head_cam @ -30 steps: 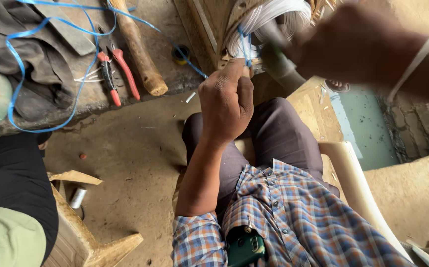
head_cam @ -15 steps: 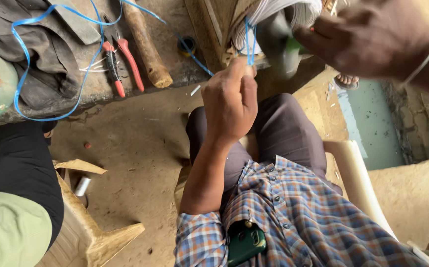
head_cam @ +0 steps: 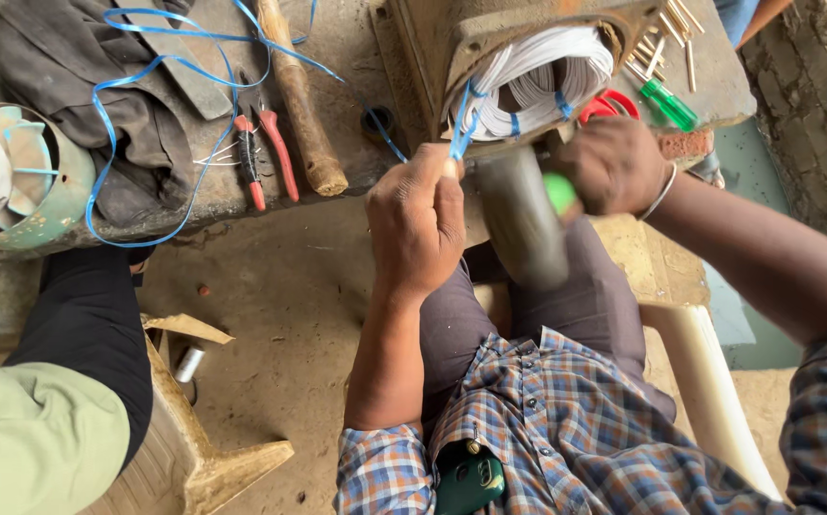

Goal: The person cuts lengths of blue plastic strapping with scissors, wraps the strapping around a coil of white cable on the workbench, and ties it tight, at times tapping the bundle with a mallet. They repeat the cutting and tying on the same coil to secure it.

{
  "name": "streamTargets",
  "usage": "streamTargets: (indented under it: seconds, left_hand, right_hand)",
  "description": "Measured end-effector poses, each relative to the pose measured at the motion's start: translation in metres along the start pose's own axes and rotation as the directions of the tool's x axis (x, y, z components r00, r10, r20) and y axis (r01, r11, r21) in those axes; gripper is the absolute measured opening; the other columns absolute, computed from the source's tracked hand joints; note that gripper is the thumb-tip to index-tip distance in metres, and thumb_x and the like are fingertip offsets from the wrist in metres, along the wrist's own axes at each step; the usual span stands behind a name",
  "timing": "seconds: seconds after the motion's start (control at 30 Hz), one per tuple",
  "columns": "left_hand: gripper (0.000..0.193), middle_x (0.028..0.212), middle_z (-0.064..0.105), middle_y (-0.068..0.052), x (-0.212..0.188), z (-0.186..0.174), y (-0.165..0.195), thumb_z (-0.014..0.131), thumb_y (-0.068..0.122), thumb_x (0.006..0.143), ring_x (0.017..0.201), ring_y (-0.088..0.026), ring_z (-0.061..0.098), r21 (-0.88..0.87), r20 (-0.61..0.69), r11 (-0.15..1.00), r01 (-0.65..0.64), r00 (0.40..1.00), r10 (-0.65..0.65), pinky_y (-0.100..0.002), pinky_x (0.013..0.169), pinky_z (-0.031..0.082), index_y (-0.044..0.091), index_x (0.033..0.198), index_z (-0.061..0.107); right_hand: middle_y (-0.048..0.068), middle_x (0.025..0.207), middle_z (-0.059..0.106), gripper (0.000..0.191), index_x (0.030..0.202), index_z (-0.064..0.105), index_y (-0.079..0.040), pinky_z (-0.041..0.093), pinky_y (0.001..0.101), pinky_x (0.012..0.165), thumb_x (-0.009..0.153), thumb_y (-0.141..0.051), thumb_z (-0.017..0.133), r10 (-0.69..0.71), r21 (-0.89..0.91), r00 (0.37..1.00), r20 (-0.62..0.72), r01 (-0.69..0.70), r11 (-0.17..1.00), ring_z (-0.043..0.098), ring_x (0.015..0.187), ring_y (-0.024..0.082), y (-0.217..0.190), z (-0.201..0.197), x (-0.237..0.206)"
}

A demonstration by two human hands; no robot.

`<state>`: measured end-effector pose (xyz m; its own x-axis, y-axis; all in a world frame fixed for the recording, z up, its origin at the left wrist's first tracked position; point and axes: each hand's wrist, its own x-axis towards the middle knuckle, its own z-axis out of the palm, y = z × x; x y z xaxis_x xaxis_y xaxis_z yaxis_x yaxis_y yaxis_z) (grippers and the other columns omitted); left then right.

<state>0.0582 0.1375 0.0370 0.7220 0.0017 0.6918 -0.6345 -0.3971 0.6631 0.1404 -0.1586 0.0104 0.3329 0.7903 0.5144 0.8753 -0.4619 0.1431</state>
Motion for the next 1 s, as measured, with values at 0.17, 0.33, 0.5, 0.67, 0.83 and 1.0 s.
streamTargets:
  seconds: [0.17,0.33,0.5,0.67,0.83,1.0]
  left_hand:
    - [0.009,0.082,0.064,-0.013,0.001,0.003,0.0,0.053,0.007,0.102,0.078,-0.036,0.066,-0.029,0.0,0.999,0.031,1.0,-0.031,-0.047,0.07,0.051,0.006,0.101,0.062]
    - [0.01,0.085,0.065,-0.012,-0.003,0.003,-0.001,0.052,0.01,0.107,0.079,-0.033,0.067,-0.1,-0.01,0.995,0.019,1.0,-0.021,-0.042,0.07,0.051,0.006,0.104,0.06]
    - [0.012,0.085,0.063,-0.011,-0.012,0.002,-0.011,0.049,0.01,0.109,0.072,-0.029,0.066,-0.185,-0.005,0.981,0.056,0.998,-0.058,-0.036,0.068,0.051,0.006,0.103,0.058]
    - [0.012,0.087,0.067,-0.01,-0.027,0.002,-0.027,0.049,0.008,0.108,0.072,-0.026,0.068,-0.205,-0.027,0.977,0.049,0.998,-0.055,-0.035,0.068,0.053,0.006,0.11,0.061]
    - [0.011,0.082,0.064,-0.014,-0.036,-0.005,-0.034,0.052,0.008,0.109,0.071,-0.03,0.066,-0.13,-0.039,0.991,-0.01,0.999,0.005,-0.039,0.065,0.05,0.005,0.113,0.062]
    - [0.012,0.084,0.063,-0.016,-0.033,-0.007,-0.033,0.054,0.01,0.11,0.074,-0.034,0.065,-0.14,-0.078,0.988,-0.067,0.995,0.057,-0.041,0.066,0.05,0.004,0.118,0.062]
  right_hand:
    - [0.012,0.064,0.052,0.053,0.085,0.058,-0.002,0.041,0.0452,0.05,0.084,-0.052,0.076,0.174,-0.088,0.982,0.071,-0.168,0.982,0.054,0.054,0.032,-0.003,0.005,0.0]
    - [0.012,0.08,0.062,0.044,0.1,0.062,-0.002,0.049,0.0443,0.062,0.092,-0.043,0.076,0.128,-0.102,0.989,0.071,-0.121,0.987,0.064,0.071,0.033,-0.02,-0.021,0.022]
    - [0.005,0.077,0.069,0.037,0.114,0.067,-0.012,0.053,0.038,0.05,0.091,-0.041,0.066,0.399,-0.36,0.584,0.707,-0.188,0.914,0.068,0.06,0.027,-0.039,-0.08,0.041]
    - [0.002,0.077,0.07,0.02,0.11,0.066,-0.016,0.056,0.0301,0.055,0.098,-0.031,0.06,0.453,-0.47,0.126,0.883,0.24,0.849,0.072,0.064,0.014,-0.039,-0.074,0.062]
    - [-0.001,0.073,0.067,0.032,0.117,0.062,-0.012,0.053,0.0289,0.059,0.091,-0.031,0.067,0.431,-0.47,0.194,0.881,0.265,0.842,0.071,0.068,0.012,-0.061,-0.054,0.087]
    - [0.001,0.087,0.071,0.024,0.106,0.07,-0.008,0.056,0.0269,0.07,0.09,-0.026,0.068,0.027,-0.525,0.764,0.644,0.417,0.742,0.069,0.072,0.012,-0.078,-0.066,0.106]
